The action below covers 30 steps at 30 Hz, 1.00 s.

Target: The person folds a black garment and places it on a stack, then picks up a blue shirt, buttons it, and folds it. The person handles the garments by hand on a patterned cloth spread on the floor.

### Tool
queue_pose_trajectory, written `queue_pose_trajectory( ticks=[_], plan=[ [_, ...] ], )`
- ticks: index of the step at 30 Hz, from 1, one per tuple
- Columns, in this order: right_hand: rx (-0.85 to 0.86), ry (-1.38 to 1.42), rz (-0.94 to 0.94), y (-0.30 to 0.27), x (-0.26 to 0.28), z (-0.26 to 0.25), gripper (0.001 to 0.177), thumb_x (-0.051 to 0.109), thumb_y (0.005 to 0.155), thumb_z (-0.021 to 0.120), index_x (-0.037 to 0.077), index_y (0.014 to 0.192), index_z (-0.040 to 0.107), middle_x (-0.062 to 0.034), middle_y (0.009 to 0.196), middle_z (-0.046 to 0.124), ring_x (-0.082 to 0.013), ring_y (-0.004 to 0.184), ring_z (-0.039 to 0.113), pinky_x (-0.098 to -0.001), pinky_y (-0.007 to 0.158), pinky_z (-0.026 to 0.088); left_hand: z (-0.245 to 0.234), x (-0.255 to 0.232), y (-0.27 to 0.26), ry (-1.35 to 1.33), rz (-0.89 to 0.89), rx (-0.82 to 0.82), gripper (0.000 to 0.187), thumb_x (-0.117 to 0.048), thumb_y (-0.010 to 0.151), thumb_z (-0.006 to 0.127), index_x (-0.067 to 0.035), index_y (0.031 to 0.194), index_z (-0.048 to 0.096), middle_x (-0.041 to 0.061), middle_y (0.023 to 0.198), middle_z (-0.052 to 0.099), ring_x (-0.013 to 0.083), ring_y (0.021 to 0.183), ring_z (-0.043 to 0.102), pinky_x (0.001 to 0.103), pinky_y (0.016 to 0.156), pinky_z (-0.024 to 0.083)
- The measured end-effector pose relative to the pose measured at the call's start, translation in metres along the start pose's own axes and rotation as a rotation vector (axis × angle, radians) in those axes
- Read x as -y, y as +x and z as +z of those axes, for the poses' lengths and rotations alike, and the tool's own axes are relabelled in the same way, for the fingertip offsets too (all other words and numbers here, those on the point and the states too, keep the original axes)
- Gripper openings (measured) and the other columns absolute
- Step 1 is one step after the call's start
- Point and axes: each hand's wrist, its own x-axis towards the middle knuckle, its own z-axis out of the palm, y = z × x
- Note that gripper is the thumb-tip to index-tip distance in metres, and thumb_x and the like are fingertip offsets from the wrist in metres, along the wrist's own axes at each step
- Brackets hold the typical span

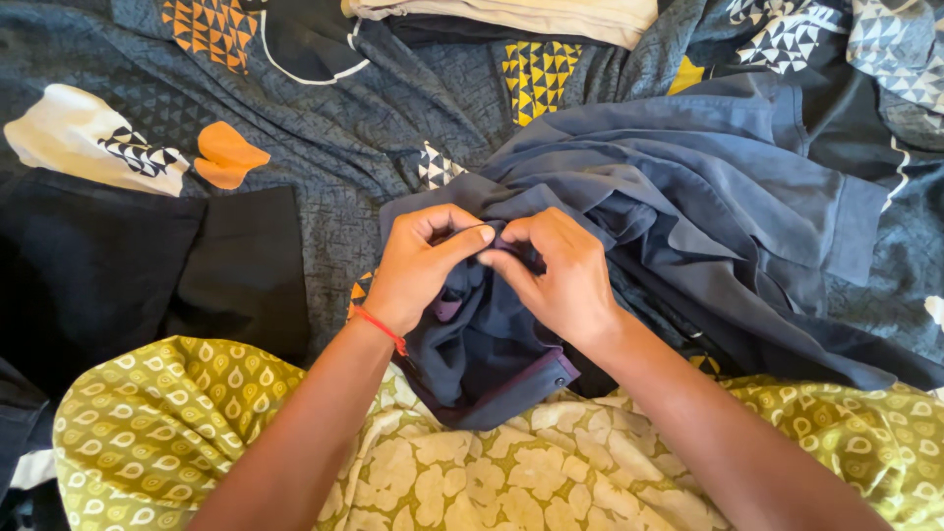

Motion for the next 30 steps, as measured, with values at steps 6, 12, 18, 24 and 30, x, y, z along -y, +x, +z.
queue_pose_trajectory(
  ticks=[6,12,18,24,30],
  plan=[
    [0.045,0.078,0.179,-0.005,-0.002,0.000,0.014,0.004,0.088,0.080,0.003,0.094,0.067,-0.0096,0.080,0.065,-0.0227,0.060,0.062,-0.0343,0.055,0.049,0.006,0.004,0.002,0.295,-0.080,-0.139,0.015,-0.013,0.091,0.075,0.001,0.085,0.077,-0.002,0.074,0.064,0.0037,0.068,0.051,0.024,0.060,0.039],
    [0.094,-0.100,-0.340,-0.002,-0.002,-0.007,0.023,-0.005,0.081,0.076,0.002,0.098,0.063,-0.0113,0.085,0.062,-0.0330,0.077,0.062,-0.0413,0.066,0.050,-0.002,0.013,0.007,-0.067,-0.361,-0.107,0.015,-0.009,0.085,0.070,0.002,0.090,0.079,0.006,0.090,0.079,0.0110,0.082,0.071,0.024,0.077,0.053],
    [0.223,0.031,-0.423,0.008,-0.009,-0.016,0.025,-0.006,0.079,0.073,0.004,0.101,0.064,-0.0109,0.092,0.066,-0.0322,0.083,0.064,-0.0387,0.071,0.053,-0.005,0.015,0.001,-0.347,-0.543,-0.089,0.016,-0.008,0.085,0.070,0.002,0.095,0.077,0.009,0.091,0.078,0.0173,0.079,0.073,0.031,0.076,0.056],
    [0.084,0.088,0.211,-0.001,-0.001,0.000,0.026,0.013,0.082,0.086,0.000,0.095,0.068,-0.0110,0.082,0.069,-0.0209,0.063,0.068,-0.0296,0.058,0.053,0.001,0.002,0.001,0.086,-0.037,0.007,0.013,-0.013,0.094,0.073,0.000,0.094,0.075,0.000,0.088,0.072,0.0024,0.079,0.061,0.022,0.071,0.048],
    [0.052,0.108,0.236,-0.003,-0.001,0.001,0.014,0.008,0.091,0.077,0.002,0.100,0.068,-0.0107,0.089,0.072,-0.0206,0.071,0.074,-0.0294,0.061,0.055,0.001,0.001,0.000,0.413,0.054,-0.050,0.015,-0.016,0.091,0.073,-0.002,0.086,0.075,-0.003,0.075,0.070,0.0006,0.069,0.058,0.020,0.062,0.045]
  ],
)
